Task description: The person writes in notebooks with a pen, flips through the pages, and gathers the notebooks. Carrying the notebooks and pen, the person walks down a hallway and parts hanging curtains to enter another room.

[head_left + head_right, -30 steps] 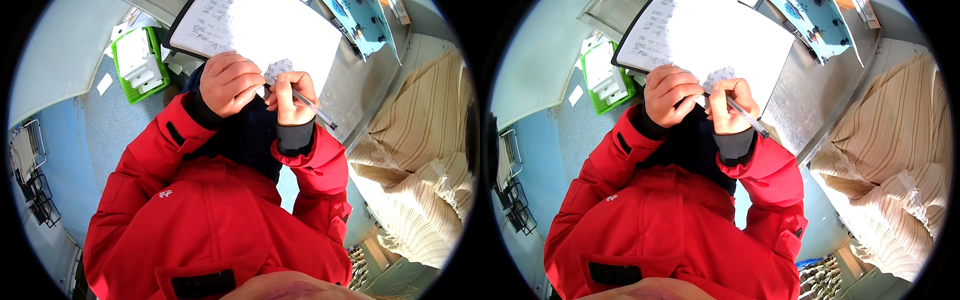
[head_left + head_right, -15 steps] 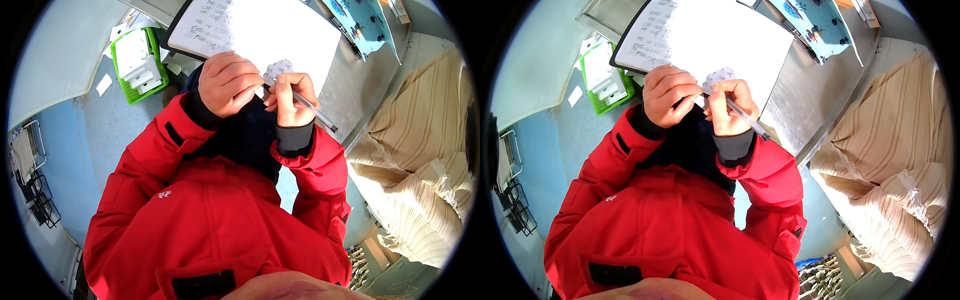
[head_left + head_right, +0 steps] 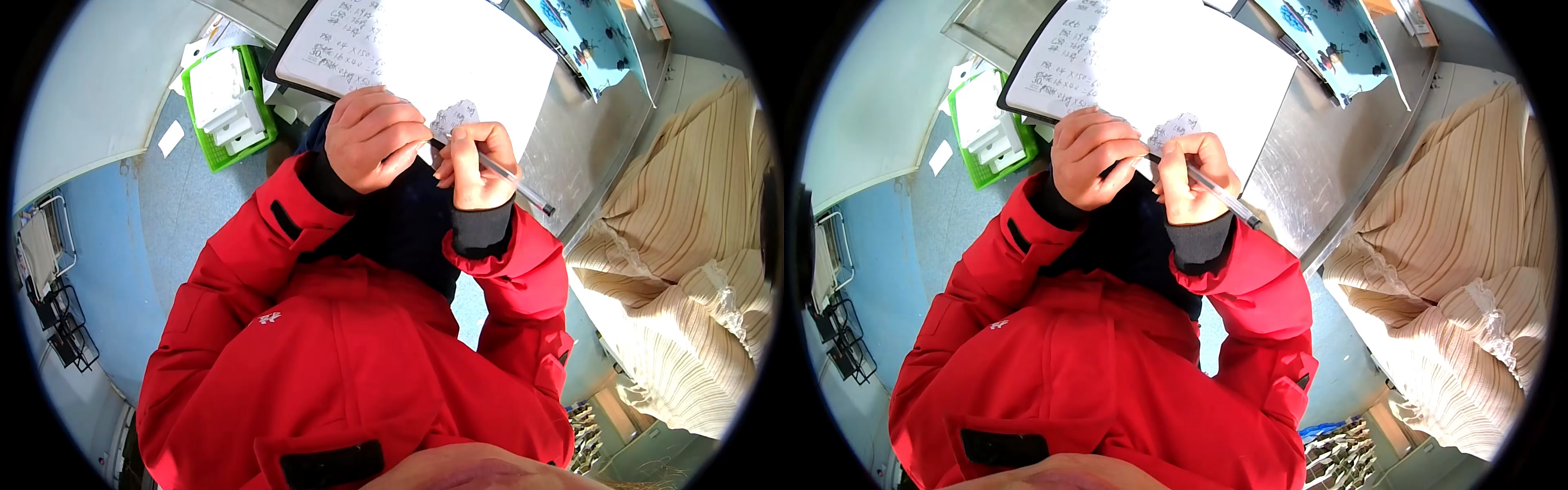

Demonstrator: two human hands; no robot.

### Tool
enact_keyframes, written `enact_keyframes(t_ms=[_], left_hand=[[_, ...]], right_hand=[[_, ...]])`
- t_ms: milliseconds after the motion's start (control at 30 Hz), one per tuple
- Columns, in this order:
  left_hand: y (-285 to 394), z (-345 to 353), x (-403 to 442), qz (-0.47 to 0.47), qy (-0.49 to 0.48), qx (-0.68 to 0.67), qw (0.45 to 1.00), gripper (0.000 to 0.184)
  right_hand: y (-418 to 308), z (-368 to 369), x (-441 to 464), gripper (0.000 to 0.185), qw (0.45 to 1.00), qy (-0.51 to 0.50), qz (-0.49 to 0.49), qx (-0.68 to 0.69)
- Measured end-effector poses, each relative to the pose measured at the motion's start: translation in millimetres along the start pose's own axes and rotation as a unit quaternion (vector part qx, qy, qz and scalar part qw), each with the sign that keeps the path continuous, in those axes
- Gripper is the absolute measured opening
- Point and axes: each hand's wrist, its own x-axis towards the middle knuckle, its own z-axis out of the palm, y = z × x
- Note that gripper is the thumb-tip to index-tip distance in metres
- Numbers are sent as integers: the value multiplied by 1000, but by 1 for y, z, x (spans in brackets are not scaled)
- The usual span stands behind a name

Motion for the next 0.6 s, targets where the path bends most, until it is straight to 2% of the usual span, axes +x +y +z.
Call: enact_keyframes(t_ms=[600], left_hand=[[-1, 4, -2, 3, 1, -1, 1000, 24]], right_hand=[[-3, 0, 0, 9, 999, 13, 5, 49]])
